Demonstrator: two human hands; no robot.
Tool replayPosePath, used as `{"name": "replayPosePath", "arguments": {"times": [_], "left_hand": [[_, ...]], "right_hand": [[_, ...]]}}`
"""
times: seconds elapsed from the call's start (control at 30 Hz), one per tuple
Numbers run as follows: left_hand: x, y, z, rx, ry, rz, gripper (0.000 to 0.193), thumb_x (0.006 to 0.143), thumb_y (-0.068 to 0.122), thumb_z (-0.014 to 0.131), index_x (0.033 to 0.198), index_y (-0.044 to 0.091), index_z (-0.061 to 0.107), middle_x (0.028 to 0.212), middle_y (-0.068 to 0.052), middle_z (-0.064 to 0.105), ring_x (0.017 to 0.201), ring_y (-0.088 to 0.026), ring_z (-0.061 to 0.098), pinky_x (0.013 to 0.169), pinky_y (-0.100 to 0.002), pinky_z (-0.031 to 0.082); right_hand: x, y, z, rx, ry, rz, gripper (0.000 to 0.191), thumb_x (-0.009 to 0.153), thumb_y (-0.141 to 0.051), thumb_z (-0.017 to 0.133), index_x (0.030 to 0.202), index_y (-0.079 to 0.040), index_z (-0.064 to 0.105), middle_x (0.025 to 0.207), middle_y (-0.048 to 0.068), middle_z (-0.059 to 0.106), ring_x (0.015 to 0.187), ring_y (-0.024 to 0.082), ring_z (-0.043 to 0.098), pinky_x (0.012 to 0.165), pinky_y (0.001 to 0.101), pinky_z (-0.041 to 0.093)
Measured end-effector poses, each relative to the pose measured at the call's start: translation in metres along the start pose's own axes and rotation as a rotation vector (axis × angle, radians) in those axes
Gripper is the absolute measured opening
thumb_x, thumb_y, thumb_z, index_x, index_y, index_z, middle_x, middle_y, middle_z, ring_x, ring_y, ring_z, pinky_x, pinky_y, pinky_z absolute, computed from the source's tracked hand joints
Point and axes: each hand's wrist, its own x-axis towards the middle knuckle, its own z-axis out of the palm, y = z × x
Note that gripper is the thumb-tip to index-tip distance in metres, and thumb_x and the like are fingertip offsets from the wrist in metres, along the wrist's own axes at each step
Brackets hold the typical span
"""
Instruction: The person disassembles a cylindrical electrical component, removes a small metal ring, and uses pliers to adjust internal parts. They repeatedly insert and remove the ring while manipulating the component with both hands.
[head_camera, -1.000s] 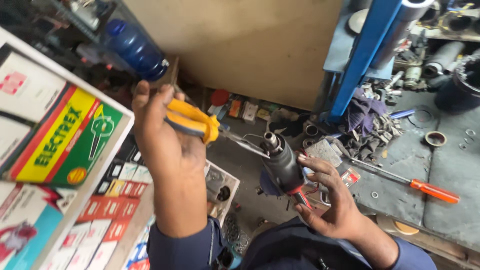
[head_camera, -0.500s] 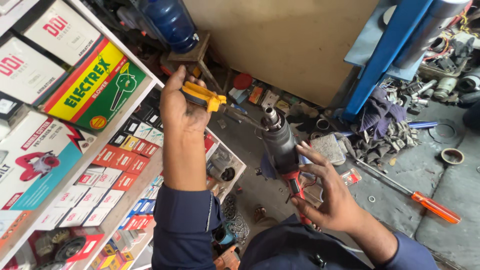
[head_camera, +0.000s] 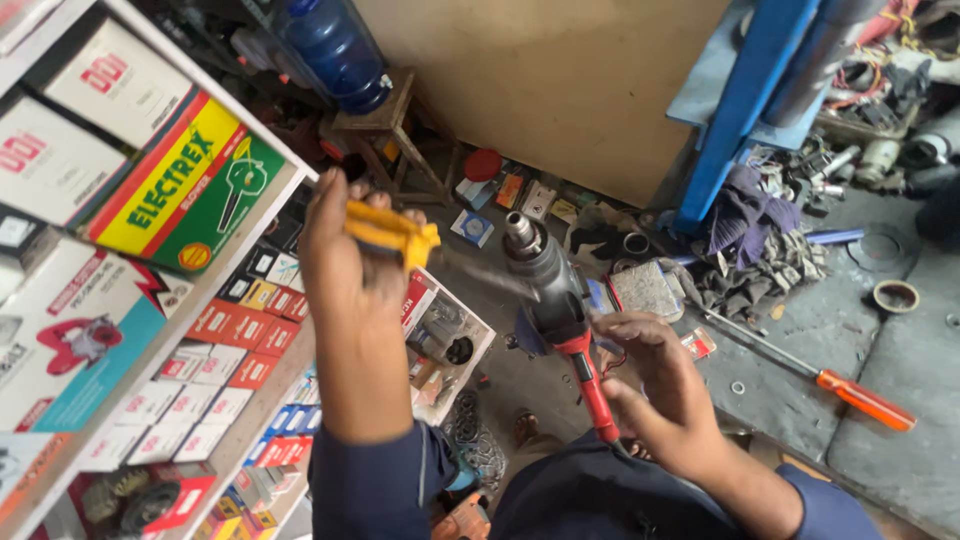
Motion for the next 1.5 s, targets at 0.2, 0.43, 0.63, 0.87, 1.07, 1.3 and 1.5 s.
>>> {"name": "replayPosePath", "arguments": {"times": [0.2,0.43,0.63,0.87,1.07,1.3,1.5], "left_hand": [[-0.129,-0.08,0.04,0.17,-0.331,0.152,0.037,0.1,0.005,0.067,0.129,0.009,0.045,0.113,-0.007,0.052,0.104,-0.017,0.053,0.093,-0.042,0.049],[-0.178,-0.17,0.028,0.602,-0.627,0.262,0.043,0.1,0.001,0.063,0.136,0.004,0.04,0.141,-0.015,0.05,0.123,-0.019,0.054,0.109,-0.035,0.046],[-0.184,-0.212,0.029,0.549,-0.555,0.221,0.042,0.098,-0.002,0.061,0.134,0.006,0.042,0.145,-0.016,0.051,0.126,-0.021,0.054,0.108,-0.038,0.048],[-0.18,-0.215,0.031,0.484,-0.544,0.153,0.04,0.099,-0.004,0.059,0.134,0.006,0.043,0.143,-0.015,0.051,0.125,-0.02,0.053,0.113,-0.037,0.045],[-0.179,-0.194,0.015,0.459,-0.598,0.292,0.043,0.1,-0.005,0.058,0.136,0.008,0.04,0.141,-0.017,0.05,0.118,-0.021,0.054,0.108,-0.039,0.05],[-0.182,-0.165,0.0,0.385,-0.536,0.496,0.039,0.098,-0.006,0.06,0.129,0.009,0.042,0.134,-0.019,0.055,0.11,-0.023,0.061,0.101,-0.043,0.058],[-0.181,-0.146,0.012,0.63,-1.138,0.6,0.028,0.112,0.016,0.067,0.132,0.009,0.048,0.129,-0.014,0.061,0.123,-0.031,0.065,0.102,-0.046,0.054]], "right_hand": [[-0.034,0.012,-0.013,1.117,0.154,0.644,0.044,0.098,-0.038,0.053,0.121,-0.001,0.06,0.117,0.015,0.064,0.104,0.034,0.066,0.088,0.0463,0.054],[-0.095,0.033,-0.059,0.999,0.454,0.908,0.027,0.1,-0.025,0.06,0.117,-0.004,0.063,0.095,0.006,0.069,0.087,0.017,0.067,0.076,0.0332,0.055],[-0.149,0.03,-0.117,0.719,0.575,0.751,0.026,0.094,-0.014,0.066,0.116,0.001,0.066,0.099,0.009,0.072,0.089,0.021,0.07,0.084,0.0351,0.058],[-0.188,0.016,-0.245,-0.874,1.01,0.406,0.037,0.099,-0.015,0.059,0.133,0.0,0.061,0.126,0.016,0.07,0.119,0.025,0.068,0.107,0.0403,0.051],[-0.208,0.018,-0.29,-1.466,0.715,0.388,0.069,0.091,0.002,0.063,0.156,0.001,0.042,0.162,0.034,0.036,0.154,0.041,0.025,0.124,0.0505,0.008],[-0.158,0.009,-0.21,-0.804,0.841,0.047,0.088,0.088,-0.007,0.069,0.163,-0.002,0.024,0.161,0.019,0.044,0.156,0.033,0.04,0.134,0.0439,0.026],[-0.092,0.001,-0.065,-0.578,0.107,-0.073,0.096,0.069,-0.021,0.087,0.147,-0.003,0.033,0.148,0.02,0.044,0.14,0.032,0.043,0.114,0.0432,0.036]]}}
